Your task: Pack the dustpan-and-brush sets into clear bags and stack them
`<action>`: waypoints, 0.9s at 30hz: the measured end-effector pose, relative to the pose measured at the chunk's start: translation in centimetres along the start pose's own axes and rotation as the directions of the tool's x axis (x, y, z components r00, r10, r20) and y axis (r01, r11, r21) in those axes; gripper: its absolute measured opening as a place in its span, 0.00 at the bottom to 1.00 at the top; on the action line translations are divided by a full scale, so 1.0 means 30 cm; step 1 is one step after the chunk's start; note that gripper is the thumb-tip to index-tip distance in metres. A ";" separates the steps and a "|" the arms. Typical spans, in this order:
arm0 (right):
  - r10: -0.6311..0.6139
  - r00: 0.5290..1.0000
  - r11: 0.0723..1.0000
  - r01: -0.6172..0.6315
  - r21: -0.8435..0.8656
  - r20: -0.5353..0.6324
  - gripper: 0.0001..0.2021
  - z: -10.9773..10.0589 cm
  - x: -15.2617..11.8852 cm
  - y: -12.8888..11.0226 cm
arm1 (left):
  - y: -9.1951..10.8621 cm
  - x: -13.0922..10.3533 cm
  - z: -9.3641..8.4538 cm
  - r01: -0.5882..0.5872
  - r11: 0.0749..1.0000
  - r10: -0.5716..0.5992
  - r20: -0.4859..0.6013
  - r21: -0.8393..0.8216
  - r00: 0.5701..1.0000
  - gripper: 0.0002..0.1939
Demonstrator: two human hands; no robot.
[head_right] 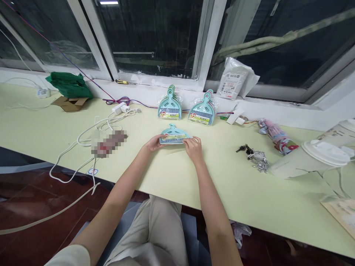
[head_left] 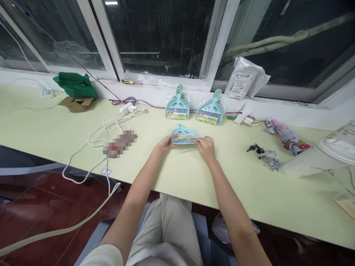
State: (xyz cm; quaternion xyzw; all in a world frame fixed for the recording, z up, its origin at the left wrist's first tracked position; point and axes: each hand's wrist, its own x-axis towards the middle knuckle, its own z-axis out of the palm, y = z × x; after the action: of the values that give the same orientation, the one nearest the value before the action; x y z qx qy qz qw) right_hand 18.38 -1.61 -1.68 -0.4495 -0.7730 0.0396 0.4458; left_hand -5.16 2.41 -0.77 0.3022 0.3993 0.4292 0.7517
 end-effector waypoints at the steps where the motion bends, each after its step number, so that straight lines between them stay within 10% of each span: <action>1: 0.043 0.999 0.999 -0.043 0.014 -0.010 0.11 0.002 -0.001 0.008 | -0.002 -0.004 0.001 0.010 1.000 -0.011 0.034 0.026 0.999 0.20; 16: 0.452 0.883 0.861 -0.396 0.318 -0.126 0.12 0.054 0.006 0.103 | -0.015 -0.056 0.017 -0.016 0.965 -0.051 0.247 0.262 0.968 0.33; 20: 0.636 0.772 0.664 -0.541 0.515 -0.009 0.35 0.076 0.009 0.127 | -0.008 -0.073 0.042 -0.059 0.949 -0.013 0.224 0.311 0.975 0.34; 23: 0.720 0.684 0.427 -0.569 0.703 0.116 0.40 0.077 0.016 0.144 | -0.009 -0.087 0.083 -0.151 0.934 0.085 0.211 0.324 0.974 0.40; 27: 0.759 0.647 0.429 -0.416 0.802 -0.071 0.36 0.055 0.023 0.154 | -0.037 -0.073 0.141 -0.454 0.786 0.379 0.254 0.419 0.890 0.51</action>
State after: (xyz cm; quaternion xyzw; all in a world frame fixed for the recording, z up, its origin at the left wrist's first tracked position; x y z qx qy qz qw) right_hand 20.10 2.21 -4.36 -0.4778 -0.3573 0.4002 0.6956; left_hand -1.77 -0.50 1.20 0.5875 0.3537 0.4507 0.5715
